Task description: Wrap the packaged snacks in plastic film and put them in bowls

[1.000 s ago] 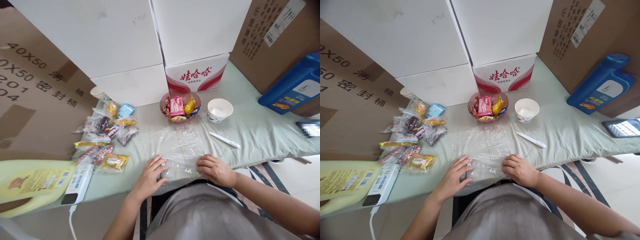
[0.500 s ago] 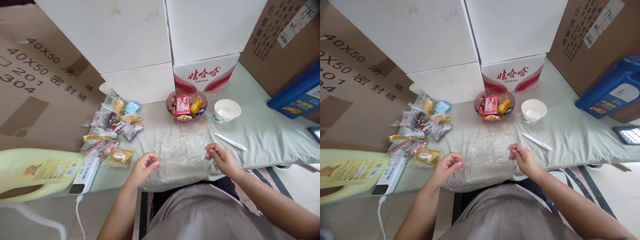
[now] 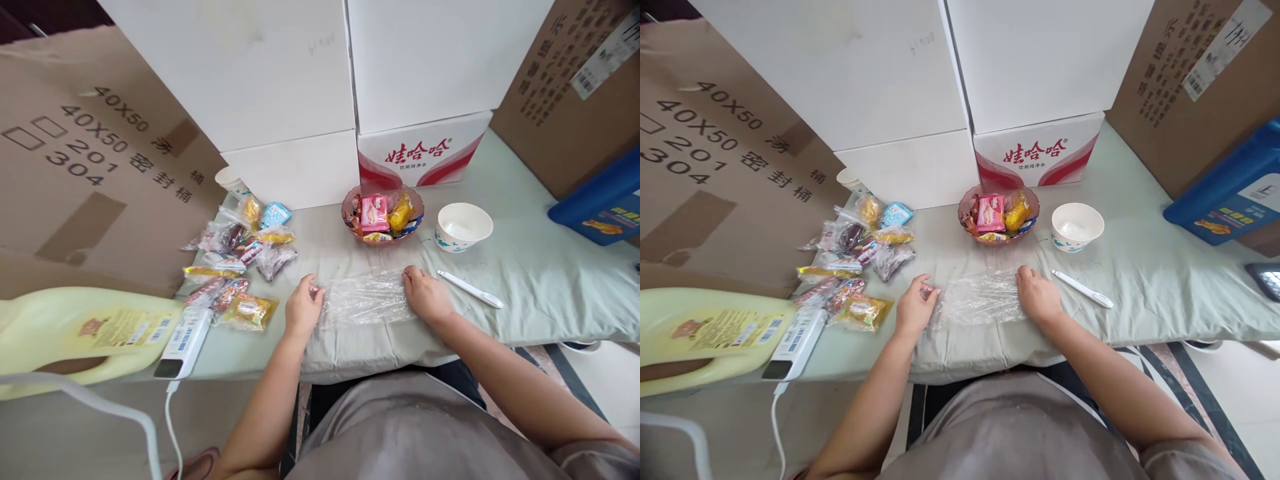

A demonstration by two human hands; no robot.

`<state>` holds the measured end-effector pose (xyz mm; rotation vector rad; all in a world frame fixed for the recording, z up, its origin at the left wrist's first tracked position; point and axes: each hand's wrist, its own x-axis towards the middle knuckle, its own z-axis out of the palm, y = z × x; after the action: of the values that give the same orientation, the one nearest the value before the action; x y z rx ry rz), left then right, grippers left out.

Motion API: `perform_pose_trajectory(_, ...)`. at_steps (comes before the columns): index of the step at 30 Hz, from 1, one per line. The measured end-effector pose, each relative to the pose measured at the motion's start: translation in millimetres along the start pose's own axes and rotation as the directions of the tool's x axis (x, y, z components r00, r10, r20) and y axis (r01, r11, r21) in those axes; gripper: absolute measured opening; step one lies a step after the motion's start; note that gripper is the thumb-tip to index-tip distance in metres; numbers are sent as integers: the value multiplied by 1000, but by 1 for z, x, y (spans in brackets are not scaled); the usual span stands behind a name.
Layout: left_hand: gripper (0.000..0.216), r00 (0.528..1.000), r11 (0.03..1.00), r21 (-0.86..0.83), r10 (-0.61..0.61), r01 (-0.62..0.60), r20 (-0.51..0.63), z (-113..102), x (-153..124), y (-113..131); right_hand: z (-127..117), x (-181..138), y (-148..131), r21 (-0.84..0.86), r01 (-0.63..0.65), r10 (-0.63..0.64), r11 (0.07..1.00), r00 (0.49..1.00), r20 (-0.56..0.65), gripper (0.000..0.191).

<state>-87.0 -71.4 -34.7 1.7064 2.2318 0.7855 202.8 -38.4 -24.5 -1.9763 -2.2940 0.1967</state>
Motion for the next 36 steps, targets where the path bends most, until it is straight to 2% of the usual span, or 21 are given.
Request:
perform_pose_trajectory(2, 37, 997, 995, 87, 43, -38, -56, -5, -1, 4, -2, 3, -1, -13, -7, 8, 1000, 1000, 9, 30)
perform_pose_trajectory(4, 34, 976, 977, 182, 139, -107, -170, -11, -5, 10, -5, 7, -3, -19, -8, 8, 1000, 1000, 21, 30)
perform_pose_trajectory(6, 28, 916, 945, 257, 276, -204, -290, -15, -11, 19, -8, 12, -7, -17, -1, 2, 1000, 999, 36, 30)
perform_pose_trajectory(7, 24, 883, 921, 271, 357, -278, -306, -15, -16, 24, -9, 14, -8, -15, 2, -1, 1000, 999, 41, 30)
perform_pose_trajectory(9, 22, 819, 840, 234, 535, -489, -210, -11, -26, 36, -11, 20, -12, -12, 6, -6, 1000, 999, 49, 30)
perform_pose_trajectory(11, 25, 734, 725, 140, 679, -674, 13, -2, -36, 45, -11, 27, -16, -18, 8, -7, 1000, 998, 66, 30)
perform_pose_trajectory(13, 34, 673, 670, 99, 707, -735, 217, 9, -43, 50, -9, 33, -18, -30, 4, -1, 1000, 995, 95, 29)
perform_pose_trajectory(15, 48, 681, 683, 134, 650, -718, 338, 19, -47, 50, -8, 36, -19, -42, -3, 8, 999, 993, 120, 29)
perform_pose_trajectory(18, 57, 701, 712, 160, 579, -684, 417, 24, -50, 47, -7, 34, -14, -51, -17, 24, 999, 991, 135, 29)
perform_pose_trajectory(22, 60, 661, 699, 117, 590, -706, 464, 22, -52, 47, -13, 27, 5, -67, -107, 116, 992, 981, 155, 31)
perform_pose_trajectory(24, 62, 653, 696, 111, 590, -709, 474, 21, -53, 49, -18, 23, 17, -58, -164, 169, 985, 983, 79, 32)
perform_pose_trajectory(25, 62, 655, 698, 114, 586, -707, 477, 21, -54, 51, -19, 21, 21, -44, -152, 152, 987, 988, 6, 32)
perform_pose_trajectory(26, 62, 659, 700, 118, 582, -704, 477, 22, -55, 52, -20, 18, 24, -26, -94, 92, 995, 993, -76, 32)
perform_pose_trajectory(28, 63, 664, 704, 122, 579, -700, 473, 23, -55, 55, -18, 12, 24, -5, 157, -155, 988, 968, -200, 34)
perform_pose_trajectory(30, 67, 674, 711, 127, 572, -691, 468, 24, -54, 55, -9, 5, 20, -13, 440, -433, 898, 878, -204, 43)
perform_pose_trajectory(31, 70, 687, 720, 139, 559, -680, 465, 24, -51, 53, -3, 2, 17, -15, 521, -516, 853, 840, -169, 50)
perform_pose_trajectory(33, 79, 733, 747, 191, 509, -636, 451, 21, -45, 43, 9, -2, 14, -20, 564, -563, 826, 822, -86, 65)
perform_pose_trajectory(36, 91, 826, 795, 300, 397, -527, 399, 8, -33, 16, 18, -3, 15, -9, 514, -514, 858, 858, -21, 72)
